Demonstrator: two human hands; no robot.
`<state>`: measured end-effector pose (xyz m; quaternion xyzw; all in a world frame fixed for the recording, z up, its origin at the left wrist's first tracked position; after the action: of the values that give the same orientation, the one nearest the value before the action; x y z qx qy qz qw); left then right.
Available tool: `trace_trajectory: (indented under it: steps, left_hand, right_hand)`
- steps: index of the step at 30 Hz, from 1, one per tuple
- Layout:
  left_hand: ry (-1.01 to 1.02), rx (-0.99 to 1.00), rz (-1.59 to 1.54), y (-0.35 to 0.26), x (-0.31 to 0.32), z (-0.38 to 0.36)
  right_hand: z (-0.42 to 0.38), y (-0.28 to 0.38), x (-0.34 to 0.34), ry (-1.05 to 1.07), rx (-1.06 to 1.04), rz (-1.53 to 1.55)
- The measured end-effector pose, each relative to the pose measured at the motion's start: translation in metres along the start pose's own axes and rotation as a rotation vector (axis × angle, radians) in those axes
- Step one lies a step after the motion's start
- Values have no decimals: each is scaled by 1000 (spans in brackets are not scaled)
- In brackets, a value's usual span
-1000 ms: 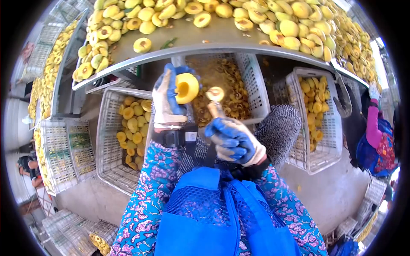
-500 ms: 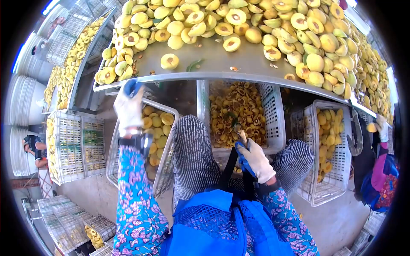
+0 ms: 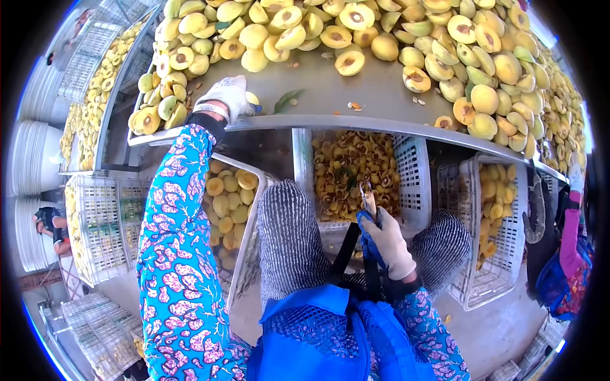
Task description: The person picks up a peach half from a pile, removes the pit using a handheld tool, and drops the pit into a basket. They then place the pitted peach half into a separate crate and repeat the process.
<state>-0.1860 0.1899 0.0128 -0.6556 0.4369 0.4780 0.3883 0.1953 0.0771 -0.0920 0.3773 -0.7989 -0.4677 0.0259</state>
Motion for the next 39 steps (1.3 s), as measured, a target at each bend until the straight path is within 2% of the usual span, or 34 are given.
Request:
trace_trajectory:
  steps: [2, 4, 6, 7, 8, 10, 12, 13, 14, 16, 17, 18, 19, 20, 22, 25, 27, 30, 31, 34, 35, 37, 39]
  left_hand:
    - [-120, 1, -54, 11, -8, -5]
    - [-250, -106, -365, 23, -27, -23]
    - [-221, -42, -1350, 10, -23, -50]
    - [-168, 8, -1653, -8, -27, -72]
    - [-89, 169, -1856, -27, -27, -89]
    - [98, 84, -2214, -61, 8, -119]
    - [82, -30, -2598, -90, 42, -143]
    - [168, 70, -2775, -107, 51, -151]
    - [-96, 48, -2734, -110, 62, -158]
    - [81, -264, -2832, -142, 81, -182]
    - [84, -284, -2798, -141, 98, -180]
    - [69, -192, -2764, -144, 99, -185]
    - [-236, 16, -1990, -132, 79, -195]
    - [-447, 183, -1185, -143, 52, -211]
    - [-489, 278, -1349, -156, 48, -217]
    - [-529, 271, -1267, -169, 36, -230]
    - [-357, 163, -1244, -173, 30, -227]
    - [-501, 393, -1314, -177, 31, -228]
    - [-299, 254, -1770, -171, 57, -216]
    - [-45, 50, -2302, -172, 89, -210]
    - [-78, -106, -2336, -169, 100, -209]
    - [-182, -56, -2211, -156, 108, -204]
    - [-258, -262, -2174, -148, 120, -203]
  right_hand:
    - [-9, 17, -5, 3, 24, 46]
    - [-13, 21, -7, -4, 31, 139]
    - [-14, 16, -10, -17, 24, 277]
    - [-14, 17, -14, -35, 1, 260]
    - [-20, 26, -16, -34, 0, 302]
    - [-26, 39, -19, -49, -32, 316]
    - [-33, 53, -16, -59, -121, 286]
    - [-40, 58, -11, -29, -99, 328]
    - [-47, 67, -12, -44, -105, 226]
    - [-60, 83, -7, -50, -185, 56]
    - [-66, 90, -6, -98, -268, -46]
    - [-71, 98, -4, -143, -354, -148]
    - [-71, 95, 2, -101, -291, -219]
    - [-72, 94, 6, -95, -290, -234]
    - [-75, 93, 5, -211, -388, -304]
    - [-79, 89, 5, -228, -431, -283]
    - [-79, 85, 7, -202, -408, -301]
    - [-78, 80, 14, -172, -382, -333]
    - [-78, 78, 16, -163, -371, -345]
    - [-77, 72, 27, -95, -309, -369]
    - [-74, 68, 32, -76, -276, -375]
    - [-75, 63, 37, -32, -253, -383]
    - [-75, 57, 41, -1, -244, -387]
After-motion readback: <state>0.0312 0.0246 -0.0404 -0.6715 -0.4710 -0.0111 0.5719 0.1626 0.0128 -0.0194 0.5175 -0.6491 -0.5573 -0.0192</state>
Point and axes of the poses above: each hand's wrist, its own z-axis towards the middle knuckle, its own x-axis out of the palm, y = z × x, the point moved 9 cm from there along z, towards the middle knuckle, and after that the axes turned 9 degrees about -z, right-handed, at the moved point
